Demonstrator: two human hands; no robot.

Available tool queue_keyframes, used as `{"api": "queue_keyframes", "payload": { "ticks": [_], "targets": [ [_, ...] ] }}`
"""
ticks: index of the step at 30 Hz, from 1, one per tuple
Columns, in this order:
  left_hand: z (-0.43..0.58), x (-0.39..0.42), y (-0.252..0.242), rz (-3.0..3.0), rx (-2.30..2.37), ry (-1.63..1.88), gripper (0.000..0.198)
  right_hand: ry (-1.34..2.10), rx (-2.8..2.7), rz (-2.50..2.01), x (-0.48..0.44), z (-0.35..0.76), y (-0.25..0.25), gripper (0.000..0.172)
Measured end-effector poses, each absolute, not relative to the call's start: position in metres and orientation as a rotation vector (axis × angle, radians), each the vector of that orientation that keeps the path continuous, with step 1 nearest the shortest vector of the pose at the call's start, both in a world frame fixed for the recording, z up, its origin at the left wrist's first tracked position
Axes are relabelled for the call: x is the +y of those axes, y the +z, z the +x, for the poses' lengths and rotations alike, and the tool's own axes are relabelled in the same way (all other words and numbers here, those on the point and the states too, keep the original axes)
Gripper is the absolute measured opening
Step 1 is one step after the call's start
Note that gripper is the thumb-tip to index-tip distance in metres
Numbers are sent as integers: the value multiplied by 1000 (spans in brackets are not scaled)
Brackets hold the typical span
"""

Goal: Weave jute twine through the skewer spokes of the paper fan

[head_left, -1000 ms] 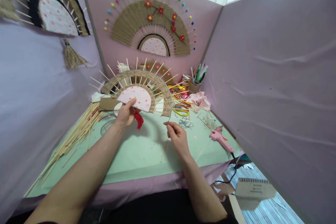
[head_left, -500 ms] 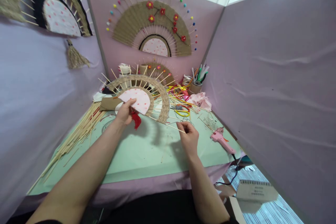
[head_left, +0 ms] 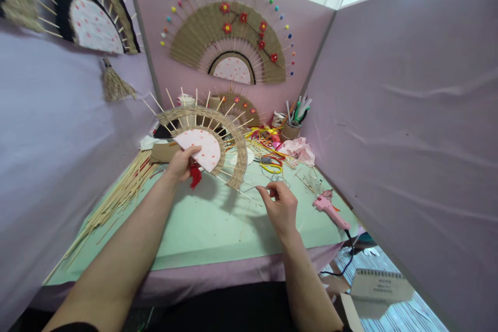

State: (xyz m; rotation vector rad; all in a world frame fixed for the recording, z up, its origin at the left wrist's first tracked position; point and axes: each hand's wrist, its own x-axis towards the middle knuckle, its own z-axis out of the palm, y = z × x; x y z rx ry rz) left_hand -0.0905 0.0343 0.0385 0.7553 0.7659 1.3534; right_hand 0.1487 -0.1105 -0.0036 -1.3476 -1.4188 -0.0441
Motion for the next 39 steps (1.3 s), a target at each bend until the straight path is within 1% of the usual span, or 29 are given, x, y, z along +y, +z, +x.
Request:
{"api": "queue_keyframes", "payload": {
  "ticks": [6,8,13,16,21,24,27,31,36,39],
  "targets": [
    [-93,33,38,748,772,1255,12,448,-1428,-1351,-114,158,5,21],
    [-93,34,38,721,768,1245,11,555,-1409,-1336,-115,162,7,21],
    [-96,37,38,640,742,1235,11,617,-1348,-1288,-117,164,8,19],
    [-93,36,38,622,725,1233,14,665,-1266,-1257,-113,154,5,19],
    [-77,24,36,597,706,1160,16,747,-1110,-1224,-99,129,-7,24],
    [-67,19,34,579,701,1110,16,794,-1042,-1191,-94,117,-15,24],
    [-64,20,32,511,686,1199,18,782,-974,-1170,-96,111,-17,23],
    [-65,27,31,417,659,1352,17,626,-970,-1087,-102,104,-17,31],
    [-65,27,32,370,709,1354,10,490,-1171,-1020,-104,99,-21,47],
    [-64,25,32,377,723,1329,10,451,-1275,-1049,-102,102,-24,51]
  ]
}}
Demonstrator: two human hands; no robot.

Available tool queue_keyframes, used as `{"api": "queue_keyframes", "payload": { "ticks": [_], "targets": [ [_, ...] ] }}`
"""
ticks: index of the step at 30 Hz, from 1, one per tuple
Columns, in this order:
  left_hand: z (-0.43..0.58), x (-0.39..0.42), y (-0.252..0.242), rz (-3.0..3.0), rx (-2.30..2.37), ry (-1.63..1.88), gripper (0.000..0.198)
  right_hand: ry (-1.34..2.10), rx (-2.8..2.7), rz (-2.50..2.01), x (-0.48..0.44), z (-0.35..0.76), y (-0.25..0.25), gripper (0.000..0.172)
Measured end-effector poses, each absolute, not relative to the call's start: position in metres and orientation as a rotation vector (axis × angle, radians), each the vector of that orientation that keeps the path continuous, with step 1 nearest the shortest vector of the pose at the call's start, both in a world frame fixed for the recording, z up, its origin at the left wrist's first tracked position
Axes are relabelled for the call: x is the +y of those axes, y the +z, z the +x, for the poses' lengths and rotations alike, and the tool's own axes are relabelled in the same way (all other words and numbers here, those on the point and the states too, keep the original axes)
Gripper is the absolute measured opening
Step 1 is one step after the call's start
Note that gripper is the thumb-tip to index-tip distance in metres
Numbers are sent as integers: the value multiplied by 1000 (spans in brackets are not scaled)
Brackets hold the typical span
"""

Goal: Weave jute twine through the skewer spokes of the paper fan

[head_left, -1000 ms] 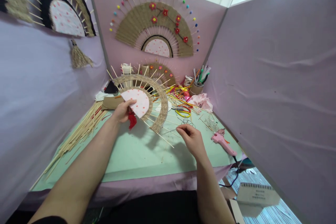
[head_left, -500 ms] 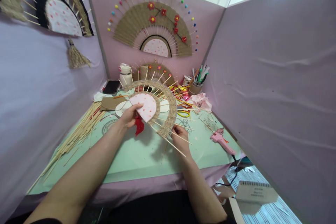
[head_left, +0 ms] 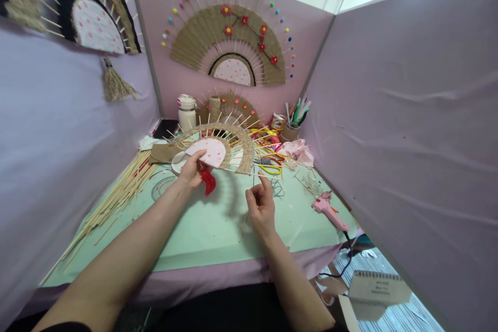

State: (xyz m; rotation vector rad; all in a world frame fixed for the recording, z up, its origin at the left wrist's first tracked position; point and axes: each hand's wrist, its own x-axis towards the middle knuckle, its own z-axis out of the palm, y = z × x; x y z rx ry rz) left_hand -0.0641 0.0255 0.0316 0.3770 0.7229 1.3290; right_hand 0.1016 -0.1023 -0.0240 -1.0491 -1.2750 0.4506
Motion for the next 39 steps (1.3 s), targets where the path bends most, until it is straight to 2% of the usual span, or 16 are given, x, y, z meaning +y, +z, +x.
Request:
{"api": "queue_keyframes", "payload": {
  "ticks": [7,16,22,26,39],
  "targets": [
    [-64,28,26,411,727,1325,23,331,-1422,-1098,-101,109,-29,50],
    [-62,30,21,395,729,1326,16,224,-1503,-1151,-103,112,-30,44],
    [-65,30,25,428,687,1320,17,417,-1201,-1082,-104,111,-25,41],
    [-65,27,28,462,670,1308,20,492,-1050,-1136,-103,118,-17,26],
    [-65,21,31,518,678,1218,21,269,-914,-1161,-107,140,-9,24]
  ]
}}
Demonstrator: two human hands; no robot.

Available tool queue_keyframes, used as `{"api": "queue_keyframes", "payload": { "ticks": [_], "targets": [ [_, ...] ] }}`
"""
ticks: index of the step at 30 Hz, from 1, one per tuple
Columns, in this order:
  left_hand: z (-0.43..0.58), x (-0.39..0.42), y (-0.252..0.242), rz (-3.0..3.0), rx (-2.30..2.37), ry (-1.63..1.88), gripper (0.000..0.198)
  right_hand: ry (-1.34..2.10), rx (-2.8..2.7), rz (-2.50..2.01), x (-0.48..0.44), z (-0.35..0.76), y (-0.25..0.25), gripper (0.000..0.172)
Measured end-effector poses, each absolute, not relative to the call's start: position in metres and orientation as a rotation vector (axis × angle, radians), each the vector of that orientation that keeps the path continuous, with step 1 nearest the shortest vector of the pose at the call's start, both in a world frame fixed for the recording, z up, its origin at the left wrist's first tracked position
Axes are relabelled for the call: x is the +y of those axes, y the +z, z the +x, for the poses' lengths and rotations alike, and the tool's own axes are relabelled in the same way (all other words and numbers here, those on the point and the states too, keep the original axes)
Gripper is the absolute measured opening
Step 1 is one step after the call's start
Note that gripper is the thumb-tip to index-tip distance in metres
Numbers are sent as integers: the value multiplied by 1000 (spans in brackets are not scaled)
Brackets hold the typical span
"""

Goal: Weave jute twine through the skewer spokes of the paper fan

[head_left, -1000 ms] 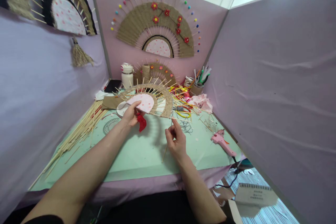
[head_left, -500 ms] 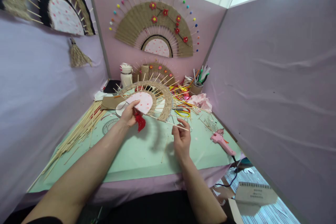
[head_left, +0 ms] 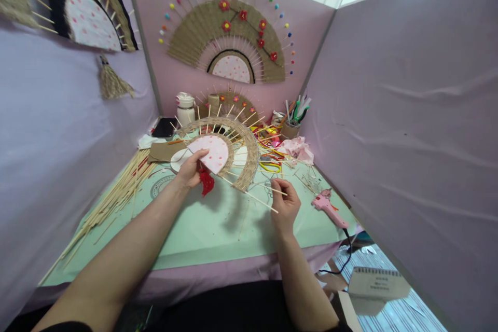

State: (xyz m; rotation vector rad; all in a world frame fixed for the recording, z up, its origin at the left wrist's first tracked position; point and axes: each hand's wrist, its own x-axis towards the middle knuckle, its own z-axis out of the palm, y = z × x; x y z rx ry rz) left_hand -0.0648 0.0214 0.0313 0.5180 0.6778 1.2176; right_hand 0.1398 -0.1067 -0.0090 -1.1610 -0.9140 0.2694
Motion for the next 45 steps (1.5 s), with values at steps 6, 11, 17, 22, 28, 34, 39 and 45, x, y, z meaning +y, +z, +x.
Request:
{"api": "queue_keyframes", "payload": {
  "ticks": [6,11,17,22,28,34,39,45],
  "targets": [
    [-63,17,32,574,709,1133,14,282,-901,-1146,-104,133,-12,24],
    [-61,13,35,609,721,1113,12,363,-899,-1176,-105,125,-13,25],
    [-61,13,32,660,715,1084,14,404,-906,-1205,-104,121,-13,26],
    [-64,15,31,690,738,1086,17,374,-987,-1208,-101,126,-16,26],
    [-71,16,38,726,747,1066,18,70,-1187,-1259,-102,141,-19,27],
    [-80,20,43,776,792,1104,18,-76,-1259,-1284,-103,153,-20,29],
    [-88,25,44,799,814,1131,11,-46,-1245,-1367,-104,156,-18,31],
    [-98,32,43,839,889,1151,18,1,-1342,-1432,-105,158,-17,34]
  ]
}}
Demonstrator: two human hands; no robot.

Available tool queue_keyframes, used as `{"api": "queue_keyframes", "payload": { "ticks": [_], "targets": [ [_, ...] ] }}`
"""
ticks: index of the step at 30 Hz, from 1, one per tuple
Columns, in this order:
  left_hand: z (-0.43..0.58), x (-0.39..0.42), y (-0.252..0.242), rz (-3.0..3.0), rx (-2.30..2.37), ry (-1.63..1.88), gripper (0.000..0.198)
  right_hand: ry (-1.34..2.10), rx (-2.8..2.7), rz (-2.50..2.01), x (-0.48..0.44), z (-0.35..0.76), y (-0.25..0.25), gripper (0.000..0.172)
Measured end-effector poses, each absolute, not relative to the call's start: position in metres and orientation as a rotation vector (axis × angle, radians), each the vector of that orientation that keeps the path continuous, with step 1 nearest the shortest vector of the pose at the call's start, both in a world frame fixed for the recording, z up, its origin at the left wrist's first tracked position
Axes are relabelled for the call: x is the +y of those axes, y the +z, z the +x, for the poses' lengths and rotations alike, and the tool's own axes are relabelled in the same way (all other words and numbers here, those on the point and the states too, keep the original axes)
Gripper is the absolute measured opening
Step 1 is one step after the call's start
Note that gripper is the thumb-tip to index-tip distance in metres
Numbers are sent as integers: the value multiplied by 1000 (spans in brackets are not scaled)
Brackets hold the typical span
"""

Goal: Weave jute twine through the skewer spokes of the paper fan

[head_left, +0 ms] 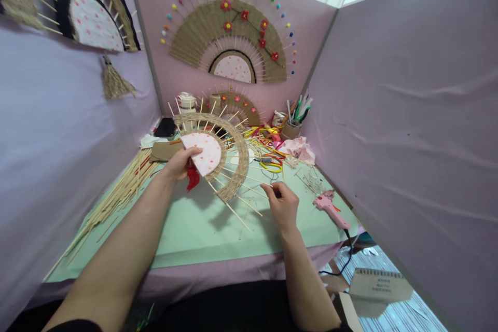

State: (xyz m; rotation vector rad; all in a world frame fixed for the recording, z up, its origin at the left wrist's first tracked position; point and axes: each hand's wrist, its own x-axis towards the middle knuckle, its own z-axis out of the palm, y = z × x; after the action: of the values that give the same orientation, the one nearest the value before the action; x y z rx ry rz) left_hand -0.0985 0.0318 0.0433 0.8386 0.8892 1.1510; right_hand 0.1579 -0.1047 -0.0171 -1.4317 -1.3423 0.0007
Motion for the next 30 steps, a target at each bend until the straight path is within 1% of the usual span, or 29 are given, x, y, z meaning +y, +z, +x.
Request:
{"api": "queue_keyframes", "payload": {
  "ticks": [2,6,10,13,15,22,30],
  "targets": [
    [-101,33,44,851,909,1158,22,-10,-1379,-1454,-106,158,-16,35],
    [-107,35,43,871,934,1156,21,27,-1499,-1499,-108,160,-13,34],
    [-112,38,40,912,958,1113,25,123,-1616,-1467,-109,162,-11,29],
    [-114,38,39,915,966,1065,24,175,-1623,-1420,-109,163,-10,25],
    [-115,37,39,897,961,1051,23,198,-1589,-1404,-109,161,-10,24],
    [-112,35,40,802,909,1118,24,292,-1338,-1379,-111,149,-6,32],
    [-90,26,30,818,882,961,16,492,-1209,-1342,-106,132,-12,35]
  ]
}}
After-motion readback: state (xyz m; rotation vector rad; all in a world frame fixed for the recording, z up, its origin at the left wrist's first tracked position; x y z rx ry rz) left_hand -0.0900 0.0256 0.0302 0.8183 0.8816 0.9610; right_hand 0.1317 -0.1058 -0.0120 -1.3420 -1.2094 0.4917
